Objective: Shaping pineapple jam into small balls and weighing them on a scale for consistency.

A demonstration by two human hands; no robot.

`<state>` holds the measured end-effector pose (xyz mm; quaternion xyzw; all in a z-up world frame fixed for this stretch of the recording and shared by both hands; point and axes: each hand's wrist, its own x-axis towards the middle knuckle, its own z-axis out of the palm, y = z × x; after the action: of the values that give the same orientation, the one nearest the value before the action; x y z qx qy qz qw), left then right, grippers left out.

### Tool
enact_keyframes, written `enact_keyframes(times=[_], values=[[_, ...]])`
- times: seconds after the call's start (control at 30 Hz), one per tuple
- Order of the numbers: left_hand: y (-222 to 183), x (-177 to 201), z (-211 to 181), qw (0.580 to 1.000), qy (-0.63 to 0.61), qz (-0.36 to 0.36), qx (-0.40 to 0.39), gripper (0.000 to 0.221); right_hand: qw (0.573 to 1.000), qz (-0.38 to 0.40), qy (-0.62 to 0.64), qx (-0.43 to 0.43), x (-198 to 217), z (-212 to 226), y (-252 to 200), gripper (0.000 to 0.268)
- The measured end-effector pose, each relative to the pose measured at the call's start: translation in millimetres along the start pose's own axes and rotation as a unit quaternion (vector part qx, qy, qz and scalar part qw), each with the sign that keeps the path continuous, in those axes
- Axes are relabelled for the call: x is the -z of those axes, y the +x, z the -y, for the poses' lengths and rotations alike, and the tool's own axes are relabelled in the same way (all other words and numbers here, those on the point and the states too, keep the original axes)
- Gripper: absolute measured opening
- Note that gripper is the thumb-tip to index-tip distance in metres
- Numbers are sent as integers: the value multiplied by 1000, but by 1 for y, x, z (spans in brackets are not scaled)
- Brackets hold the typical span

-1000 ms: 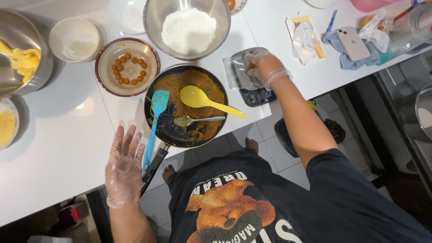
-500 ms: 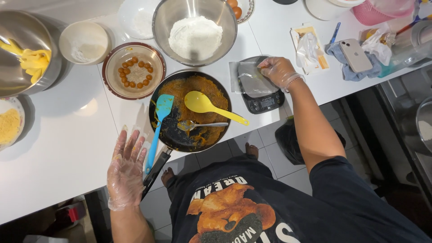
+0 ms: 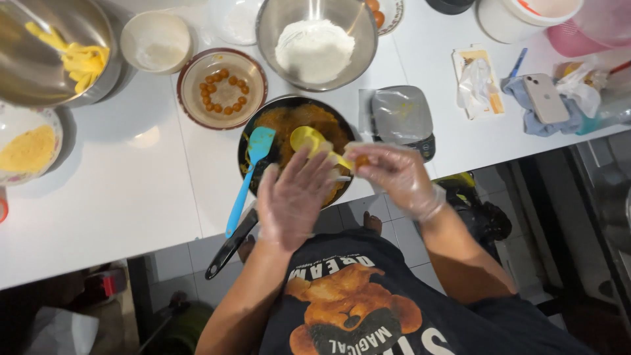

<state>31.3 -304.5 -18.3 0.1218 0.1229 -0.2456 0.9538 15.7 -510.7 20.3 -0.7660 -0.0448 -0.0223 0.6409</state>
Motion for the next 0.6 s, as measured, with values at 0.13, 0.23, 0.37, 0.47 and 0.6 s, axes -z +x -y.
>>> enact_keyframes(times=[0.13, 0.23, 0.37, 0.47, 0.6], values=[[15, -5, 34, 985, -127, 111, 26, 70, 957, 28, -186, 222, -54, -21, -15, 38], [37, -7, 93, 965, -48, 138, -219, 74, 882, -17, -279, 379, -67, -13, -13, 54], [51, -11, 129, 832, 74, 170, -523, 80, 900, 84, -252, 347, -82, -24, -18, 87], [32, -5, 113, 851, 83, 195, -481, 79, 883, 82, -279, 369, -67, -121, -17, 91], [14, -4, 122, 879, 90, 224, -411, 78, 870, 37, -292, 395, -68, -59, 11, 90]])
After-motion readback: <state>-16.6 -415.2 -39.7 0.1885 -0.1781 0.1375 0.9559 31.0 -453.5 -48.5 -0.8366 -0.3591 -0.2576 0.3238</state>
